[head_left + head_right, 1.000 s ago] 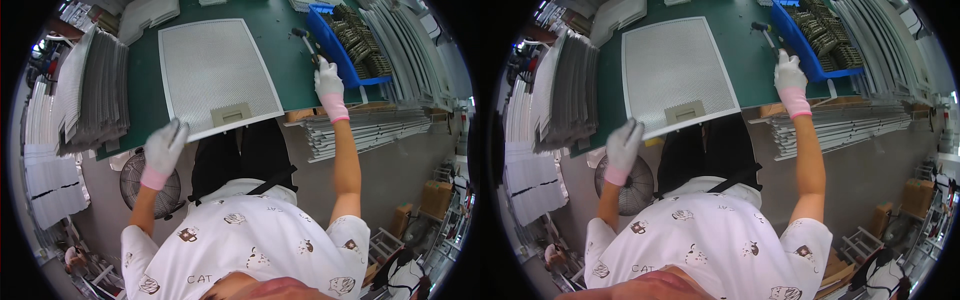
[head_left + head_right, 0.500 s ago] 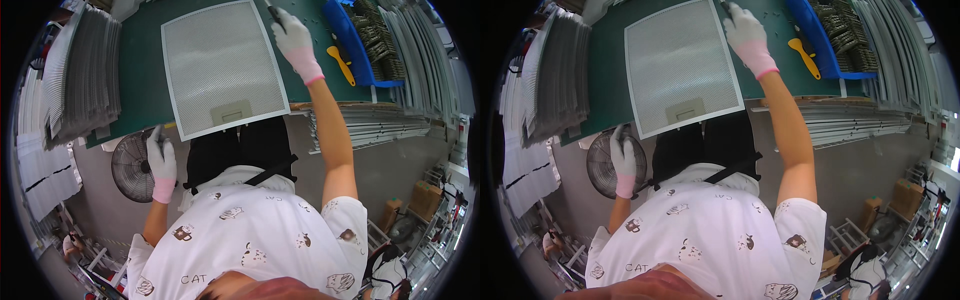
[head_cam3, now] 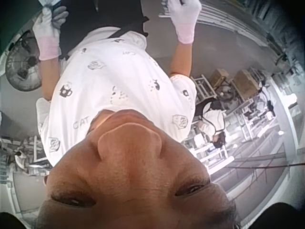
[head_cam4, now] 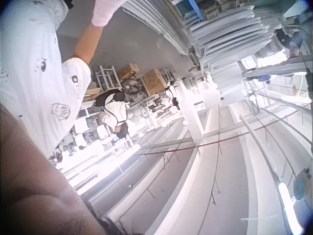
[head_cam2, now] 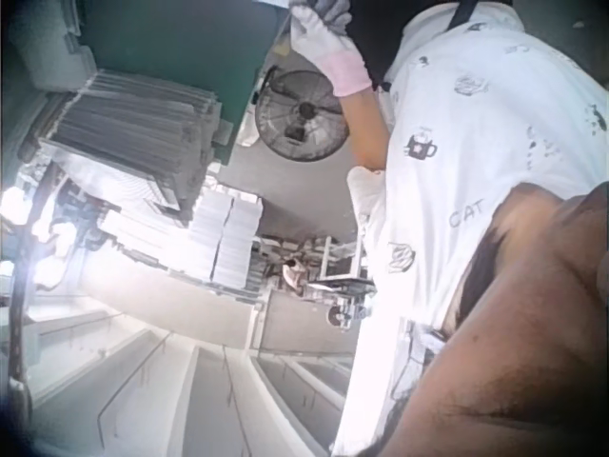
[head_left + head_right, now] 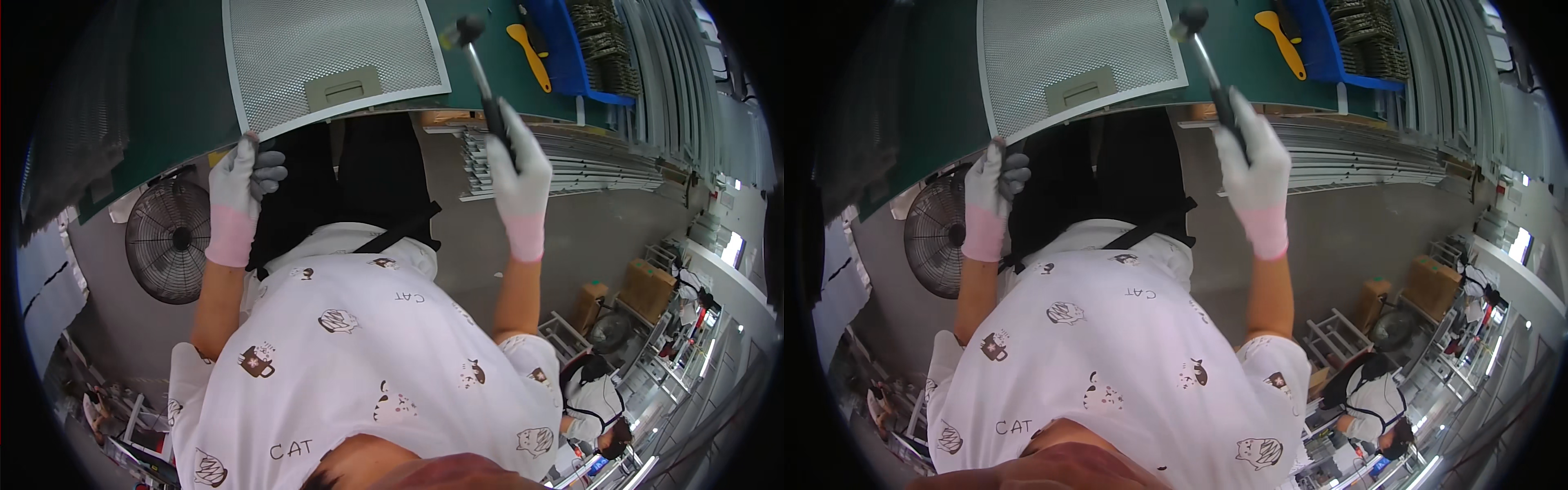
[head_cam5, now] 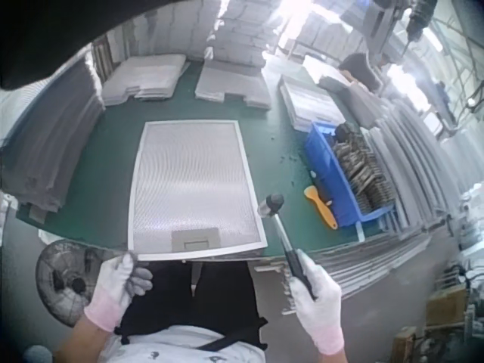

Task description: Assemble metal mesh filters by attaching frames and handles using various tools.

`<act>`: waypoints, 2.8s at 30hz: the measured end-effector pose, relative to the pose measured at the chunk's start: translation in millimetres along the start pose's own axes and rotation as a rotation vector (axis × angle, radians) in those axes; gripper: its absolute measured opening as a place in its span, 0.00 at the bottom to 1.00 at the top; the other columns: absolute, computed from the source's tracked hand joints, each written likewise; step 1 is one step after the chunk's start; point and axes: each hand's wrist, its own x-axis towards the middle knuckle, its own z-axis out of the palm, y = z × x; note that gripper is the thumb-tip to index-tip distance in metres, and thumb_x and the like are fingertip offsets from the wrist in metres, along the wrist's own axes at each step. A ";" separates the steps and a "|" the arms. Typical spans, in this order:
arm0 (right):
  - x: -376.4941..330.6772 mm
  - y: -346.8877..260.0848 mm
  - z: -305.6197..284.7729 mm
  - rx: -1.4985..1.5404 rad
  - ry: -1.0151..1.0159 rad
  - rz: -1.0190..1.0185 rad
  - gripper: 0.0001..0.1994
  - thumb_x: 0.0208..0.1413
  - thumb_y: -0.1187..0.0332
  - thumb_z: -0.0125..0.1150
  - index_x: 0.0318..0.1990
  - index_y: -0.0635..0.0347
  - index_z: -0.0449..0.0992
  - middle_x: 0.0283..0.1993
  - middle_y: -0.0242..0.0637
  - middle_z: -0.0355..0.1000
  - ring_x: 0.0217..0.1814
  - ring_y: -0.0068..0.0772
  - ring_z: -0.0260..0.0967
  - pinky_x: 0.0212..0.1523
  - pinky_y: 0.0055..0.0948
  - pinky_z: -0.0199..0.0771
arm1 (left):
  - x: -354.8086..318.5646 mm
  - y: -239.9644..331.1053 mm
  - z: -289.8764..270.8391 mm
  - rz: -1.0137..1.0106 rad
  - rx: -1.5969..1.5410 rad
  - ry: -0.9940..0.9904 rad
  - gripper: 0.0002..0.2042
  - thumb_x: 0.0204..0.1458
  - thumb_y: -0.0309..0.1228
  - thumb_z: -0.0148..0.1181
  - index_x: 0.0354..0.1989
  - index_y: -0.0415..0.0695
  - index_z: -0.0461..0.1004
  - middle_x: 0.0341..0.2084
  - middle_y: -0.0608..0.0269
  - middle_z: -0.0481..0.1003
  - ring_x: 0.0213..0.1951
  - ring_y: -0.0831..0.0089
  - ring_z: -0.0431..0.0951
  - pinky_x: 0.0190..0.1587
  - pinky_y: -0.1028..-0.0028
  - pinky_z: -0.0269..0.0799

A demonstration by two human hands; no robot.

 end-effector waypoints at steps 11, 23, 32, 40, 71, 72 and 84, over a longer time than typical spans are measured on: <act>29.5 19.0 9.9 -0.193 0.211 -0.030 0.20 0.57 0.75 0.53 0.58 0.60 0.68 0.37 0.42 0.69 0.32 0.36 0.67 0.36 0.30 0.69 | 4.5 -8.5 -8.7 0.078 -0.064 -0.127 0.22 0.56 0.48 0.55 0.44 0.39 0.69 0.27 0.55 0.77 0.24 0.74 0.78 0.23 0.81 0.70; 21.0 -91.5 60.9 0.955 0.066 0.233 0.24 0.57 0.61 0.54 0.55 0.66 0.57 0.32 0.42 0.69 0.18 0.25 0.66 0.13 0.22 0.66 | -72.1 17.5 45.5 0.255 0.070 -0.453 0.25 0.56 0.53 0.52 0.41 0.38 0.68 0.31 0.58 0.76 0.29 0.74 0.78 0.30 0.78 0.71; 58.1 -39.5 -123.7 0.960 0.811 -0.363 0.20 0.62 0.64 0.48 0.57 0.67 0.65 0.57 0.39 0.65 0.57 0.29 0.63 0.59 0.32 0.62 | -14.7 319.0 -266.3 1.337 1.678 0.741 0.24 0.55 0.38 0.58 0.58 0.39 0.66 0.54 0.53 0.70 0.55 0.62 0.70 0.56 0.68 0.65; 74.7 84.5 -384.1 1.201 0.848 -0.122 0.05 0.57 0.67 0.56 0.35 0.57 0.73 0.22 0.27 0.67 0.16 0.21 0.57 0.14 0.19 0.54 | 38.6 382.8 -354.0 0.357 1.261 -0.016 0.25 0.56 0.39 0.56 0.56 0.34 0.63 0.42 0.65 0.69 0.42 0.76 0.67 0.47 0.77 0.63; 326.1 -108.9 170.0 -0.015 -0.126 -0.595 0.19 0.51 0.60 0.52 0.46 0.67 0.72 0.43 0.54 0.73 0.47 0.55 0.71 0.49 0.41 0.69 | -57.4 376.9 -221.2 0.199 1.238 0.476 0.44 0.35 0.30 0.68 0.62 0.26 0.53 0.50 0.42 0.69 0.48 0.62 0.73 0.50 0.72 0.69; 356.8 -112.9 198.4 -0.037 -0.096 -0.579 0.19 0.51 0.61 0.51 0.45 0.66 0.73 0.43 0.54 0.73 0.48 0.56 0.70 0.50 0.42 0.68 | -55.7 375.5 -215.9 0.216 1.286 0.460 0.44 0.34 0.30 0.67 0.62 0.26 0.53 0.49 0.41 0.70 0.49 0.62 0.73 0.51 0.72 0.68; 414.2 -213.9 329.9 -0.505 -0.294 0.090 0.22 0.48 0.62 0.58 0.53 0.58 0.71 0.56 0.46 0.68 0.59 0.47 0.65 0.54 0.39 0.69 | -59.6 369.9 -226.0 0.204 1.188 0.480 0.45 0.36 0.26 0.70 0.65 0.35 0.51 0.47 0.44 0.69 0.48 0.59 0.72 0.52 0.66 0.69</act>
